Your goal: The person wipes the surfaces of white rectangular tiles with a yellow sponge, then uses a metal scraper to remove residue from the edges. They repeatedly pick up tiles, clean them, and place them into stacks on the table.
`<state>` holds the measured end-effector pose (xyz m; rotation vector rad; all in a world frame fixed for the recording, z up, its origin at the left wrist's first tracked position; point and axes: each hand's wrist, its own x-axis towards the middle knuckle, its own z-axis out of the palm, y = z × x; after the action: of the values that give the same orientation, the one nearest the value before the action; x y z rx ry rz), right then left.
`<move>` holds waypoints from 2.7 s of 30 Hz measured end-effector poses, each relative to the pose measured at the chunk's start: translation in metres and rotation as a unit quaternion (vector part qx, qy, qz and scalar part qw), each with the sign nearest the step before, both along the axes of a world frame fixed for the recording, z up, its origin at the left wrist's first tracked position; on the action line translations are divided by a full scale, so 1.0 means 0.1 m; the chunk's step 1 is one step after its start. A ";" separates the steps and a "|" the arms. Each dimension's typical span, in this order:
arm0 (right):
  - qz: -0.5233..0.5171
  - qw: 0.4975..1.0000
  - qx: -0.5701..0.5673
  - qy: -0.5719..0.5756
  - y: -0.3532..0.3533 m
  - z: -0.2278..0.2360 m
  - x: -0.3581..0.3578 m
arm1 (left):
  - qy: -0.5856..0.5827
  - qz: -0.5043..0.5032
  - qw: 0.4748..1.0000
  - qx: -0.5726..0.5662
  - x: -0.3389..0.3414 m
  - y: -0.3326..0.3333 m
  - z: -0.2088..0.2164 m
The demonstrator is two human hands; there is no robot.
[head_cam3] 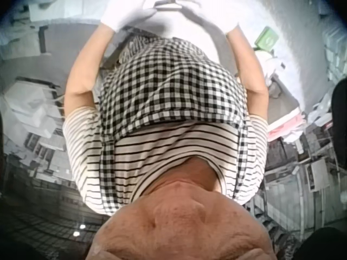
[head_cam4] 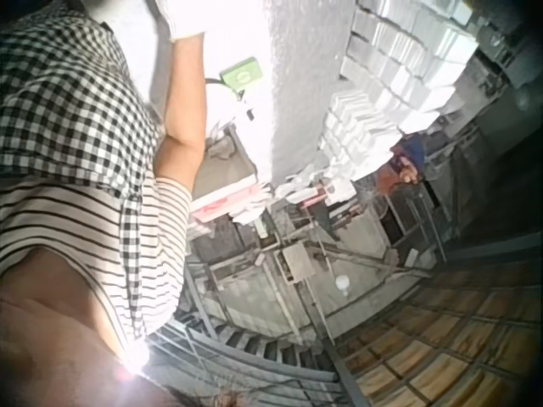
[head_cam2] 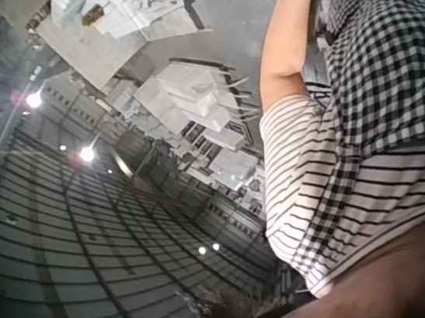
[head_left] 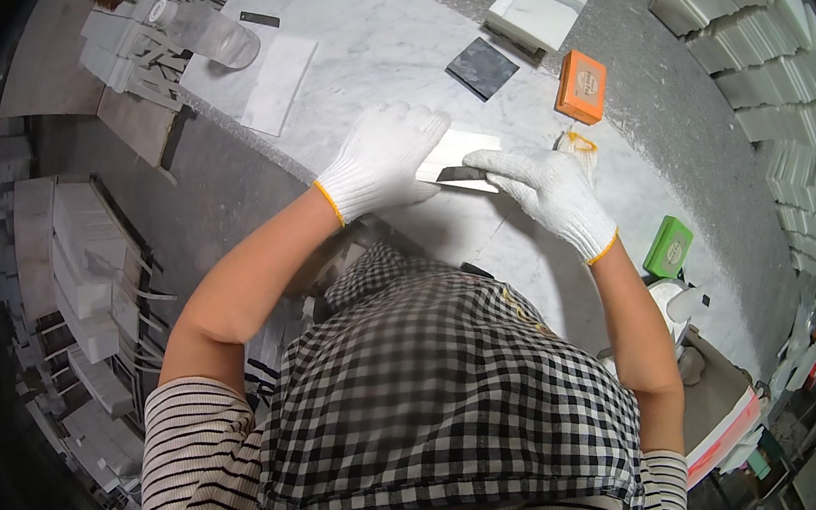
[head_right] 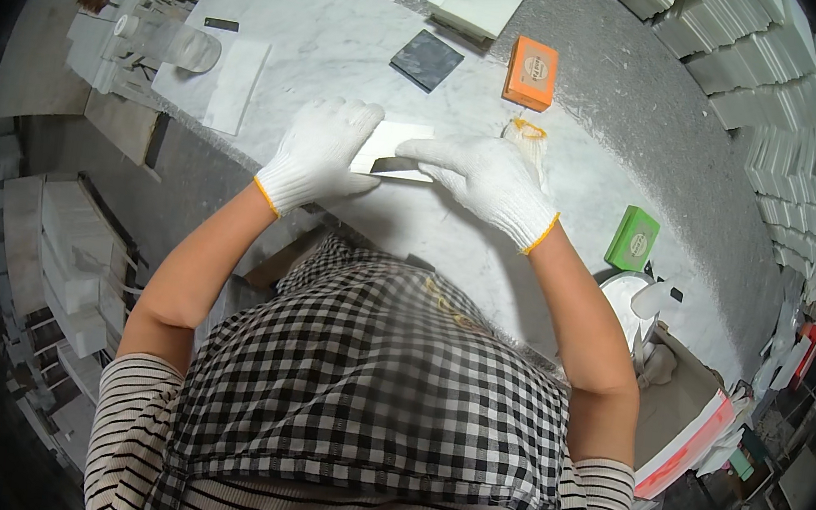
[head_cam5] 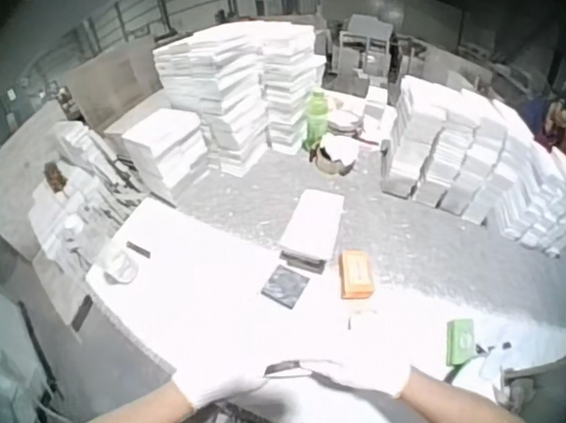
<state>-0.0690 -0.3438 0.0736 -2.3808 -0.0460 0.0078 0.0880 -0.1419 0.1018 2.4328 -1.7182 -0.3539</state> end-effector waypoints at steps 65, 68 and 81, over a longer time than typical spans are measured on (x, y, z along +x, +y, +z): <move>-0.595 0.698 -0.236 0.321 0.54 0.17 -3.16 | 0.226 0.116 0.953 -0.166 0.36 0.78 -0.51; -0.497 0.707 -0.290 0.412 0.44 0.42 -2.95 | 0.214 0.105 0.956 -0.171 0.37 0.80 -0.51; -0.117 0.959 -0.234 0.108 0.89 1.12 -0.39 | 0.260 0.125 0.948 -0.134 0.38 0.76 -0.39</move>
<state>-0.1076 -0.2546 0.1858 -2.8275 0.3833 0.1848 0.1262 -0.0661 0.0625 2.0788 -1.1387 -0.6166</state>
